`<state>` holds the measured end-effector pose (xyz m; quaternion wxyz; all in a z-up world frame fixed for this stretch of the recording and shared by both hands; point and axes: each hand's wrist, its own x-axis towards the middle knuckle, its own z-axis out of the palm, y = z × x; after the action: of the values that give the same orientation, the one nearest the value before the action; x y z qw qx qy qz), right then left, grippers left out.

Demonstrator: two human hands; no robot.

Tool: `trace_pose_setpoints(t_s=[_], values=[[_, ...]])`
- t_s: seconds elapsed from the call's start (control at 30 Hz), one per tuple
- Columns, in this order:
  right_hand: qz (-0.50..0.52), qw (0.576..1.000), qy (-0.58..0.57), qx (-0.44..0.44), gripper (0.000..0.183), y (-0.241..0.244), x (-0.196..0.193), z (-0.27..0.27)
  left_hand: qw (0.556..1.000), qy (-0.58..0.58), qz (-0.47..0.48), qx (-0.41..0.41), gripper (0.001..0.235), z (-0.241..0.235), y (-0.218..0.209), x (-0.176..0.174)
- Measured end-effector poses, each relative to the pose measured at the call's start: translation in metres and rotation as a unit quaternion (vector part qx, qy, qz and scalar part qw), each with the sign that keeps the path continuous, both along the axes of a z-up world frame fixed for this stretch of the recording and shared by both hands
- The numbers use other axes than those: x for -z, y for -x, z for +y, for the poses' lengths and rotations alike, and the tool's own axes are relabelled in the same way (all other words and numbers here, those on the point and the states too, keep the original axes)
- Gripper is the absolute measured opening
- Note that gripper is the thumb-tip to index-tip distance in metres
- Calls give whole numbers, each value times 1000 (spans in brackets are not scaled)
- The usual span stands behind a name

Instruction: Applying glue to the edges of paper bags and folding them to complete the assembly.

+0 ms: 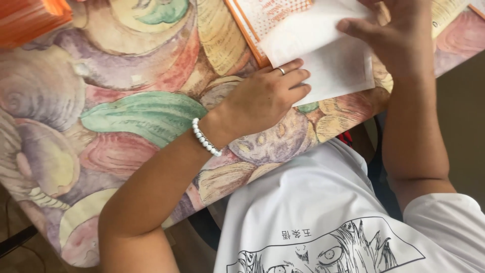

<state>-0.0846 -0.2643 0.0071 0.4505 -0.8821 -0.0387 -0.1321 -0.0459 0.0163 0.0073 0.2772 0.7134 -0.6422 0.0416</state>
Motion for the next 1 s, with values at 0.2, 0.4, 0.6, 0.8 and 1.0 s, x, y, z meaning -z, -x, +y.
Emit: trace_pose_setpoints(t_s=[0.2,0.4,0.6,0.8,1.0], values=[[45,977,-148,-150,81,1,-21,4,1000,-8,-1,-11,12,-1,-2,11],[84,986,-147,-15,58,13,-2,-6,991,113,30,58,16,1,-5,6],[-72,968,-227,-81,66,27,-10,-3,866,419,201,-183,44,25,-19,-69],[-71,957,-185,-213,50,28,-21,27,660,-189,707,-172,63,26,-39,-99],[-59,933,-96,-342,38,17,-50,48,623,-127,771,-16,21,12,-28,-38]])
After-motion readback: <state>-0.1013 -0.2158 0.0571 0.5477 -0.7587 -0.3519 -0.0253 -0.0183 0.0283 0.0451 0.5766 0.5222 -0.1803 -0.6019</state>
